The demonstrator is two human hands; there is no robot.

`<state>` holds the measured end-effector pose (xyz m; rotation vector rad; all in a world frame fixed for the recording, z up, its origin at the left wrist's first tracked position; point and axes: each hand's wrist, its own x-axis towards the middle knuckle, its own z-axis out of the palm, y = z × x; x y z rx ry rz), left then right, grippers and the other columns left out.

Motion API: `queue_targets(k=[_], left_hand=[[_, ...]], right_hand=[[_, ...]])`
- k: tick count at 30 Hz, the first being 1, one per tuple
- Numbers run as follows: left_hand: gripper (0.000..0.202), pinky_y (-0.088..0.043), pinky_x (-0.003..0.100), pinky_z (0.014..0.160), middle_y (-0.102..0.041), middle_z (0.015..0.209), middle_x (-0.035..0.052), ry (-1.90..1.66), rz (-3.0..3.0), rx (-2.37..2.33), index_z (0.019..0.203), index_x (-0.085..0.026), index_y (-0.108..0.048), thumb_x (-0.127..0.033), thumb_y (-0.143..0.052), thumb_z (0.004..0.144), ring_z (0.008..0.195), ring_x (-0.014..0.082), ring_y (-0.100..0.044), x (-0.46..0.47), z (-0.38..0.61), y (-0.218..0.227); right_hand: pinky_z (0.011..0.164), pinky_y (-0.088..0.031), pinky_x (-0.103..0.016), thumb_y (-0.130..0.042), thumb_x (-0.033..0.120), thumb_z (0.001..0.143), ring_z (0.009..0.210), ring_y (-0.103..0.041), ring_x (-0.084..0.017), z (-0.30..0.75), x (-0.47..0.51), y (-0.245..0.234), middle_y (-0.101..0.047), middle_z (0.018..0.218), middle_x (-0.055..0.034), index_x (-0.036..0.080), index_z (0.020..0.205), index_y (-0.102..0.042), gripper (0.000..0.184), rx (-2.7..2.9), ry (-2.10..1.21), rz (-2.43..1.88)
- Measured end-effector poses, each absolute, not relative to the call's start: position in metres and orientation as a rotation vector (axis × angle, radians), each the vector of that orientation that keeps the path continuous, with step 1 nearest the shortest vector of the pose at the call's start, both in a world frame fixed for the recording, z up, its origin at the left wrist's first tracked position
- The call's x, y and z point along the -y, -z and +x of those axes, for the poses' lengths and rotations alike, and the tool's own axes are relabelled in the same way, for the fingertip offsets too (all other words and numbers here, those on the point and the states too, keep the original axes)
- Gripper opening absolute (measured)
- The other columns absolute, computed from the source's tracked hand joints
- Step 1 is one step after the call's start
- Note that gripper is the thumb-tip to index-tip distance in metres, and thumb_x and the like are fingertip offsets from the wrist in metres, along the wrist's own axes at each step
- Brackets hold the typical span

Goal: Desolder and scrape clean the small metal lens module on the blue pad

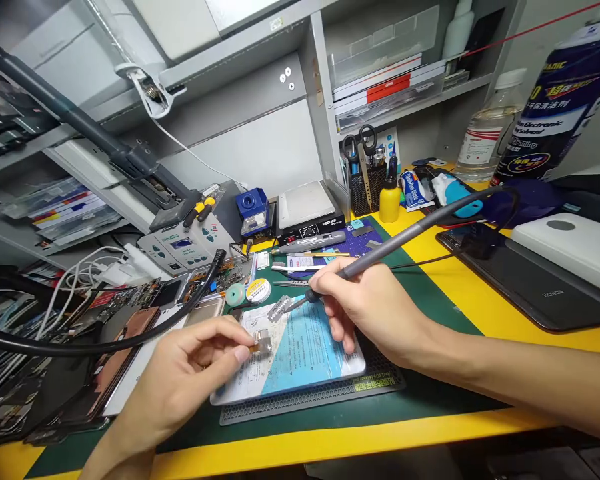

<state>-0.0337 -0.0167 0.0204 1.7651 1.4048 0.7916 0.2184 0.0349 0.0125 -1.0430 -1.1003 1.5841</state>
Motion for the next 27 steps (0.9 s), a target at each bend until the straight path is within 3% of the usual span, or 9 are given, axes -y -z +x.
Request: queue_targets(k=[7, 13, 16, 19, 27], left_hand=[[0.022, -0.037, 0.022, 0.051, -0.057, 0.068, -0.0024, -0.705, 1.994, -1.558, 0.099, -0.019, -0.076, -0.036, -0.061, 0.100, 0.057, 0.0106, -0.046, 0.024, -0.017, -0.020], [0.025, -0.045, 0.027, 0.064, -0.067, 0.096, 0.0056, -0.694, 2.372, -1.665, 0.110, -0.019, -0.075, -0.021, -0.052, 0.101, 0.076, 0.0160, -0.060, 0.025, -0.027, -0.015], [0.030, -0.049, 0.028, 0.065, -0.069, 0.101, 0.0076, -0.665, 2.531, -1.645, 0.117, -0.019, -0.075, -0.019, -0.049, 0.101, 0.083, 0.0186, -0.066, 0.026, -0.027, -0.009], [0.032, -0.052, 0.030, 0.068, -0.069, 0.101, 0.0078, -0.647, 2.649, -1.631, 0.118, -0.018, -0.075, -0.017, -0.048, 0.101, 0.081, 0.0187, -0.067, 0.027, -0.026, -0.006], [0.030, -0.048, 0.028, 0.060, -0.070, 0.099, 0.0073, -0.607, 2.778, -1.637, 0.115, -0.016, -0.076, -0.016, -0.050, 0.101, 0.072, 0.0157, -0.065, 0.028, -0.028, -0.009]], right_hand=[[0.027, -0.039, -0.020, -0.074, 0.030, 0.084, 0.034, -0.049, -0.011, 0.218, -0.033, -0.014, -0.046, 0.047, 0.0078, 0.020, 0.069, -0.061, 0.023, 1.139, -1.544, -1.011], [0.028, -0.039, -0.020, -0.074, 0.028, 0.083, 0.036, -0.050, -0.011, 0.221, -0.032, -0.013, -0.052, 0.052, 0.0063, 0.020, 0.069, -0.059, 0.022, 1.167, -1.527, -0.976], [0.028, -0.039, -0.020, -0.073, 0.028, 0.085, 0.036, -0.050, -0.011, 0.221, -0.033, -0.011, -0.050, 0.050, 0.0066, 0.020, 0.070, -0.060, 0.021, 1.183, -1.512, -0.966], [0.029, -0.039, -0.021, -0.072, 0.028, 0.085, 0.036, -0.050, -0.011, 0.220, -0.034, -0.010, -0.051, 0.050, 0.0059, 0.020, 0.070, -0.060, 0.020, 1.196, -1.501, -0.966], [0.030, -0.038, -0.020, -0.072, 0.028, 0.085, 0.037, -0.051, -0.011, 0.221, -0.035, -0.010, -0.052, 0.050, 0.0059, 0.021, 0.071, -0.060, 0.020, 1.205, -1.492, -0.973]])
